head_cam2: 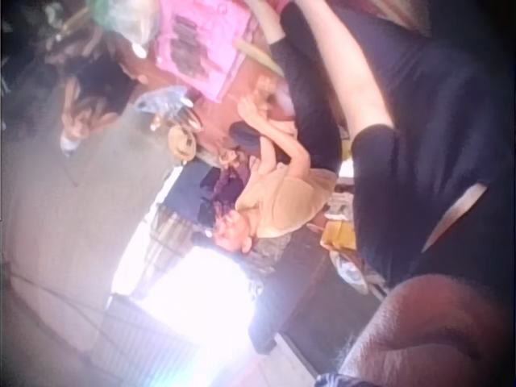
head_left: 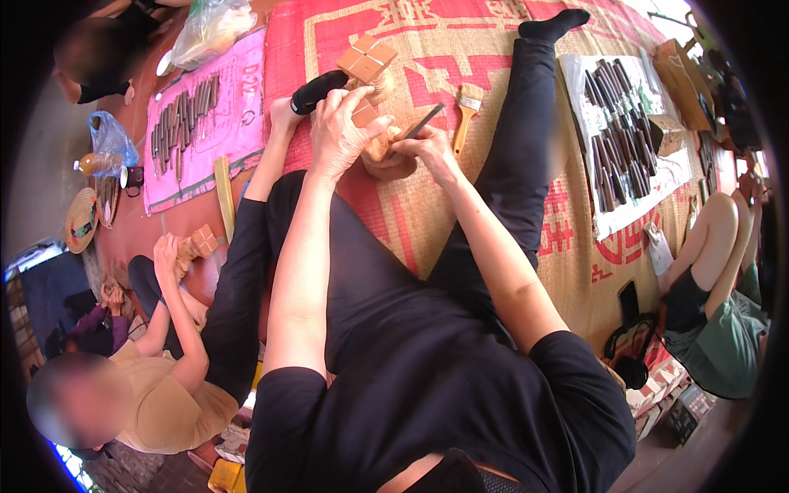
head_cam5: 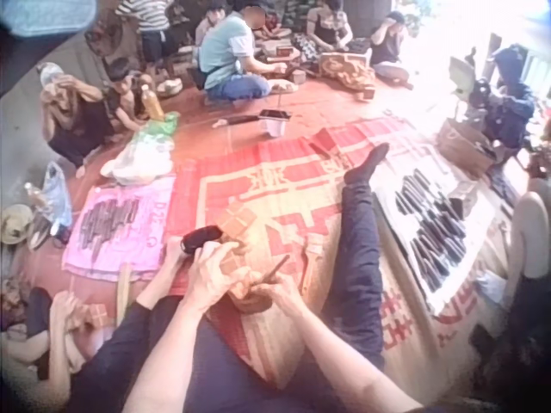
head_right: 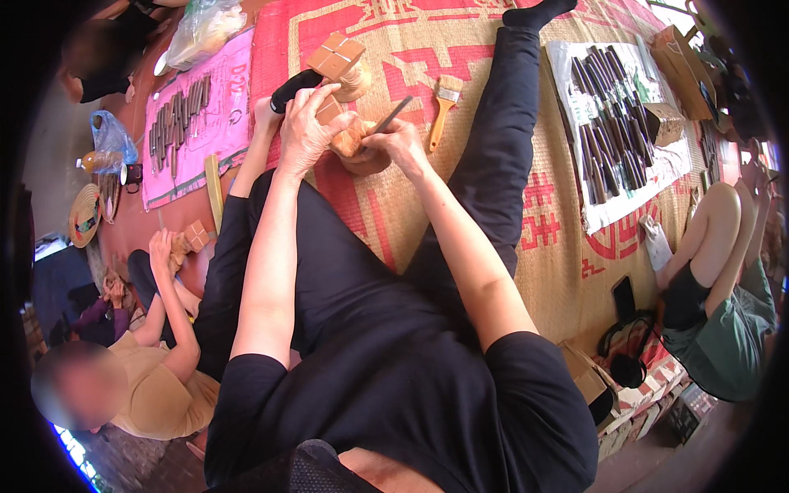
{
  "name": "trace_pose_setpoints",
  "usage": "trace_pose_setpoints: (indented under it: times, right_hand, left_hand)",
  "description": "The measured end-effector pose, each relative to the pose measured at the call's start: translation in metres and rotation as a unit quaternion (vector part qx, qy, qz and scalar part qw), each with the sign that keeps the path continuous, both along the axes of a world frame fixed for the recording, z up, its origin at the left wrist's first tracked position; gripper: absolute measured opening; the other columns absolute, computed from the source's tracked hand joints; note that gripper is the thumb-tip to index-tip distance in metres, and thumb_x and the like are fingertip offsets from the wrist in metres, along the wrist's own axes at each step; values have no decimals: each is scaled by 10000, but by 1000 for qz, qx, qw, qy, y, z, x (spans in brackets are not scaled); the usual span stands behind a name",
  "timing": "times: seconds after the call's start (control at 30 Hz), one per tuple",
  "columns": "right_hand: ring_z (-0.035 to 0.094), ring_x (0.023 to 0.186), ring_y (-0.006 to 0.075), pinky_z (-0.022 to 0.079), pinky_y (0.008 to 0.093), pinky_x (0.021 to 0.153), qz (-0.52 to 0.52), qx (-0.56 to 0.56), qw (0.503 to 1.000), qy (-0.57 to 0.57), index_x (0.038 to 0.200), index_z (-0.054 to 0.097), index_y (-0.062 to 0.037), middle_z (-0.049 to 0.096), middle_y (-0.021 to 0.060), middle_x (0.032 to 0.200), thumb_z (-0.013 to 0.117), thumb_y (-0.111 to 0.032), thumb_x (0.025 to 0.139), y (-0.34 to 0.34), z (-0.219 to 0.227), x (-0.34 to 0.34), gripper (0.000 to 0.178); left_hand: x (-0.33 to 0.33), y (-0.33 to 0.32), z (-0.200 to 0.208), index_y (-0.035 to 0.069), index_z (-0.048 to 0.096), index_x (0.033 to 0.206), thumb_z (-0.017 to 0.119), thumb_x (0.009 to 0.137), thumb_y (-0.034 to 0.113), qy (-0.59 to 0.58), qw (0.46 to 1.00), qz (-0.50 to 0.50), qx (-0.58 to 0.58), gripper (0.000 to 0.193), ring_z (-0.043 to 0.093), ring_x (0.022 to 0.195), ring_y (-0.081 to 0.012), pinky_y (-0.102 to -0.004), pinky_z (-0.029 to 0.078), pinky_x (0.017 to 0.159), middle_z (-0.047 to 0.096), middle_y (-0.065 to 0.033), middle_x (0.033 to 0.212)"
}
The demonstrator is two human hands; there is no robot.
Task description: The person sits on a mat and uses a small carving tool to shape a wooden block held in their left hand. They repeatedly scrape and smooth the wood surface, occasionally rotating the block to work on different sides.
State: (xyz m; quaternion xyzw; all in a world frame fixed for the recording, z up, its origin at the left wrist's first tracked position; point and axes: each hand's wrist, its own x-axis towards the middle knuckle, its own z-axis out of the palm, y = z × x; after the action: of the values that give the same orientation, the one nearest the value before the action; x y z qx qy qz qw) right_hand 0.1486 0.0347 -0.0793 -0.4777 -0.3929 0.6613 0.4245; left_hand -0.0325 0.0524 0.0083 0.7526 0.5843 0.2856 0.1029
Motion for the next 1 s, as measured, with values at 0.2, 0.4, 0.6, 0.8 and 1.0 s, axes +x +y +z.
trace_pose_setpoints:
  times: [0.2, 0.4, 0.6, 0.8, 1.0]
  right_hand:
    - [672, 715, 163, 537, 289, 624, -123, -38, 992, 17, 875, 672, 14, 699, 122, 798, 715, -61, 779, 7, -15, -2, 130]
    - [655, 805, 144, 507, 276, 764, 22, -4, 1000, 1, 931, 710, 8, 717, 76, 852, 747, -55, 744, -1, 1, 3, 200]
    - [654, 720, 133, 526, 274, 670, -106, -70, 991, 53, 920, 692, 1, 711, 82, 853, 727, -56, 778, 7, -9, -3, 157]
    - [666, 764, 147, 526, 270, 668, -39, 17, 999, 24, 946, 695, 11, 712, 85, 840, 722, -38, 764, -1, -14, -3, 191]
    - [655, 694, 128, 512, 267, 618, -121, -55, 991, 34, 856, 665, -5, 691, 74, 767, 737, -68, 770, 5, -16, -6, 129]
  left_hand:
    - [4, 1, 1, 158, 643, 1201, 776, 723, 495, 7, 1000, -6, -1, 600, 551, 1023, -284, -414, 443, 927, 578, -72, 1085]
    - [1, 0, 1, 159, 655, 1185, 786, 713, 489, 1, 1000, 2, 6, 591, 552, 1003, -280, -409, 441, 922, 574, -70, 1076]
    - [5, -1, 4, 152, 654, 1186, 785, 720, 482, -14, 1000, -1, -1, 585, 553, 1002, -279, -411, 441, 922, 579, -74, 1069]
    - [4, 1, 5, 147, 641, 1204, 775, 725, 496, 5, 1000, 0, -21, 608, 547, 1012, -286, -411, 441, 922, 572, -83, 1091]
    - [5, 0, 5, 148, 652, 1187, 780, 722, 486, -10, 1000, 1, -14, 589, 552, 1009, -283, -407, 446, 916, 579, -79, 1072]
